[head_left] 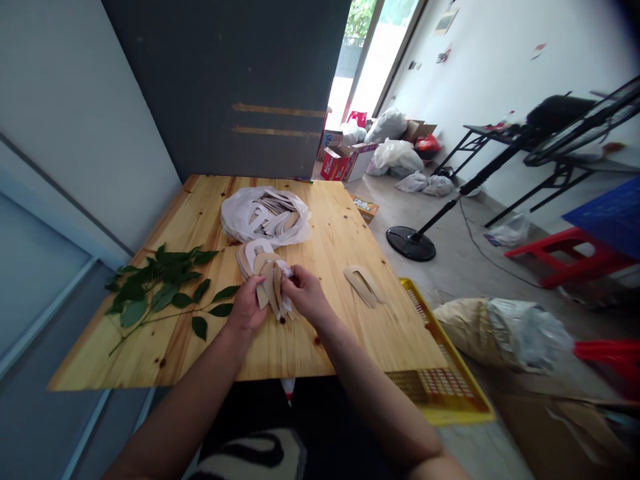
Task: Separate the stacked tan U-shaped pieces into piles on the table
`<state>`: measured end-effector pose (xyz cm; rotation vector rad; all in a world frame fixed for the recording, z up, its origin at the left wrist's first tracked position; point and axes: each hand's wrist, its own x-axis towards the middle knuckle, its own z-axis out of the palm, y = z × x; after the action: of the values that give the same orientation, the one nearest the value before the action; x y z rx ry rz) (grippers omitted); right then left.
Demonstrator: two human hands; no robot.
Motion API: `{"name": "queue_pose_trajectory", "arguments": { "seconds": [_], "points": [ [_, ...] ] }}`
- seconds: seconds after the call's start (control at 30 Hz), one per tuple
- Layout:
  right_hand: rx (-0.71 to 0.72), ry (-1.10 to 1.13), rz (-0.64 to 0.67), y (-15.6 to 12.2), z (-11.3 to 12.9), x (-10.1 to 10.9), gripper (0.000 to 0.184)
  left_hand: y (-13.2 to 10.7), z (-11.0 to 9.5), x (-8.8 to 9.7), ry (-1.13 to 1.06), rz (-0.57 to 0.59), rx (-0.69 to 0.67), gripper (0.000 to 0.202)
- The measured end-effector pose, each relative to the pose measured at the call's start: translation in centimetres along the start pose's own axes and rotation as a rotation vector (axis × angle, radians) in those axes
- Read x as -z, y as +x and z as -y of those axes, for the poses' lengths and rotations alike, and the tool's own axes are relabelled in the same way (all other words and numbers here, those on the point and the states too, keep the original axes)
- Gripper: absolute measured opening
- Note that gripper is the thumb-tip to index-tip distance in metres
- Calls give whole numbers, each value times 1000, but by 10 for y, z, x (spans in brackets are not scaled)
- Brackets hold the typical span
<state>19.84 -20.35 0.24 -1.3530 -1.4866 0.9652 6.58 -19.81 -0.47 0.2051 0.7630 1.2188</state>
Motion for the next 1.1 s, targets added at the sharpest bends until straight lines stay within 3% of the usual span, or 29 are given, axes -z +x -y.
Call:
{"name": "queue_pose_trajectory", "arguments": {
  "seconds": [0.27, 0.37, 0.47, 0.57, 0.7, 0.77, 0.87, 0.97, 1.03, 1.1],
  "points": [
    [75, -48, -59, -2, -8, -13, 27, -2, 11, -4, 82, 92, -242, 33],
    [71, -56, -85, -3, -6, -13, 30, -4, 10, -6, 76, 78, -222, 31],
    [81, -22, -84, -8, 3, 0, 30, -5, 5, -6, 55, -1, -132, 22],
    [95, 47, -61, -16, 14, 35, 28, -3, -2, -5, 42, -125, -29, 21],
    [27, 168, -152, -18, 14, 112, 33, -1, -12, -7, -3, -217, 9, 32],
    [-46, 208, -197, -15, 5, 152, 39, -3, -15, -10, -11, -230, 21, 33],
    [-253, 278, -143, -9, -13, 196, 49, -6, -16, -15, -8, -231, 44, 32],
    [-387, 346, -73, -3, -29, 216, 53, -7, -14, -19, 4, -248, 69, 33],
    [-406, 336, -33, 2, -38, 218, 50, -6, -13, -21, 16, -274, 81, 35],
    [-374, 187, -41, 9, -48, 216, 44, -5, -12, -22, 28, -297, 80, 40]
  ]
}}
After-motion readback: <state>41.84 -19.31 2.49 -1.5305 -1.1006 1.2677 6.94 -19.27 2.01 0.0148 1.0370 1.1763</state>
